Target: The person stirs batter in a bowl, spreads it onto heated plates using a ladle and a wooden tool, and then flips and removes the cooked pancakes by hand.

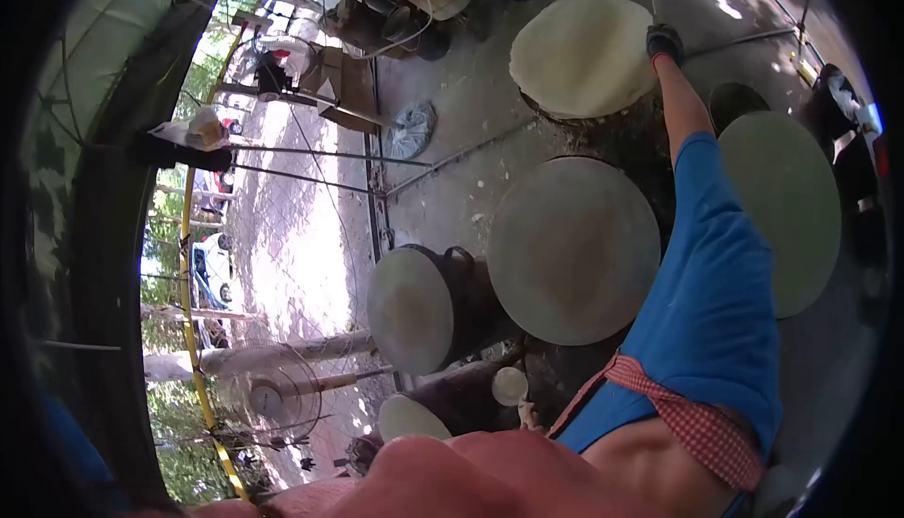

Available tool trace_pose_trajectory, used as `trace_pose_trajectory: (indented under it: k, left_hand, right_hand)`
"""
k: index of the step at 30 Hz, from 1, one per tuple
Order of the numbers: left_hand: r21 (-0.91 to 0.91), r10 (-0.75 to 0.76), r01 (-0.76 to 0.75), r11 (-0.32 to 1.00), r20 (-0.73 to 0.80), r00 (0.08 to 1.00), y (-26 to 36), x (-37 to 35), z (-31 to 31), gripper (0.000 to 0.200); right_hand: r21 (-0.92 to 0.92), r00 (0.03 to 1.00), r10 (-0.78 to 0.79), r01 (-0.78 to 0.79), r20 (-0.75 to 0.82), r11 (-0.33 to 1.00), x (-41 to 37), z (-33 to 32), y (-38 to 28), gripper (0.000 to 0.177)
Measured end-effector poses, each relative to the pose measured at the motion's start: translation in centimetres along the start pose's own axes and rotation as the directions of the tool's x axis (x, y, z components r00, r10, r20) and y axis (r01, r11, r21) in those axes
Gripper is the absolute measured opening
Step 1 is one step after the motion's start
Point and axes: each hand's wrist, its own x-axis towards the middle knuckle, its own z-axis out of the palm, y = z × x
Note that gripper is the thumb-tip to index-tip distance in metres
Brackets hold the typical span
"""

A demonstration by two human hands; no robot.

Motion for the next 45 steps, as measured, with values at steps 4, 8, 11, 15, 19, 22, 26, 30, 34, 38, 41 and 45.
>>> trace_pose_trajectory:
  k: [4, 8, 11, 15, 19, 22, 26, 30, 34, 38, 41, 45]
  left_hand:
    - [-0.047, 0.030, -0.026, 0.999, 0.081, 0.996, -0.3, -2.3, -1.8, 0.026]
    - [-0.031, 0.057, -0.052, 0.998, 0.185, 0.981, 0.8, -4.8, -6.1, 0.028]
    - [-0.122, 0.169, -0.153, 0.981, 0.135, 0.976, 0.9, -8.4, -9.4, 0.024]
    - [-0.156, 0.393, -0.378, 0.913, 0.087, 0.915, -0.8, -12.9, -13.6, 0.007]
    - [-0.197, 0.692, -0.664, 0.722, 0.191, 0.696, -5.7, -14.5, -18.1, 0.006]
    - [-0.355, 0.810, -0.729, 0.586, 0.238, 0.536, -10.5, -15.6, -22.0, 0.003]
    - [-0.639, 0.905, -0.661, 0.394, 0.142, 0.401, -18.4, -16.7, -29.6, 0.026]
    - [-0.753, 0.978, -0.637, 0.164, 0.042, 0.203, -25.6, -17.9, -35.5, 0.034]
    - [-0.758, 0.987, -0.635, -0.148, -0.073, -0.143, -32.5, -19.8, -41.2, 0.027]
    - [-0.412, 0.833, -0.729, -0.546, -0.178, -0.523, -36.0, -23.5, -49.9, 0.012]
    - [-0.270, 0.722, -0.699, -0.662, -0.477, -0.501, -36.0, -27.3, -56.8, 0.014]
    - [-0.310, 0.762, -0.834, -0.456, -0.621, -0.186, -31.0, -26.8, -72.6, 0.011]
  right_hand:
    - [-0.054, 0.937, -0.319, 0.314, -0.141, 0.948, -5.1, -5.7, 1.6, 0.052]
    - [0.000, 0.964, -0.208, 0.211, 0.165, 0.978, -12.0, -2.3, 1.4, 0.056]
    - [0.297, 0.777, -0.450, 0.347, 0.440, 0.889, -19.2, 1.6, 1.2, 0.052]
    - [0.589, 0.316, -0.588, 0.103, 0.744, 0.801, -29.6, 4.6, -5.1, 0.047]
    - [0.577, 0.143, -0.645, 0.335, 0.751, 0.745, -51.0, -4.7, -15.1, 0.029]
    - [0.844, -0.405, -0.747, 0.346, 0.528, 0.409, -63.3, -2.2, -14.9, 0.024]
    - [0.708, -0.873, -0.239, 0.158, 0.426, 0.689, -79.0, -3.6, -7.2, 0.023]
    - [0.905, -0.952, 0.117, 0.305, 0.282, 0.298, -88.2, -22.7, 2.3, 0.021]
    - [0.994, -0.963, 0.248, 0.102, 0.106, -0.028, -95.5, -34.8, 12.0, 0.027]
    - [0.793, -0.882, 0.264, -0.467, -0.390, -0.391, -102.0, -43.2, 22.2, 0.032]
    - [0.725, -0.892, 0.336, -0.444, -0.302, -0.526, -107.5, -45.9, 30.8, 0.025]
    - [0.432, -0.802, 0.541, -0.595, -0.253, -0.678, -105.0, -50.9, 39.1, 0.017]
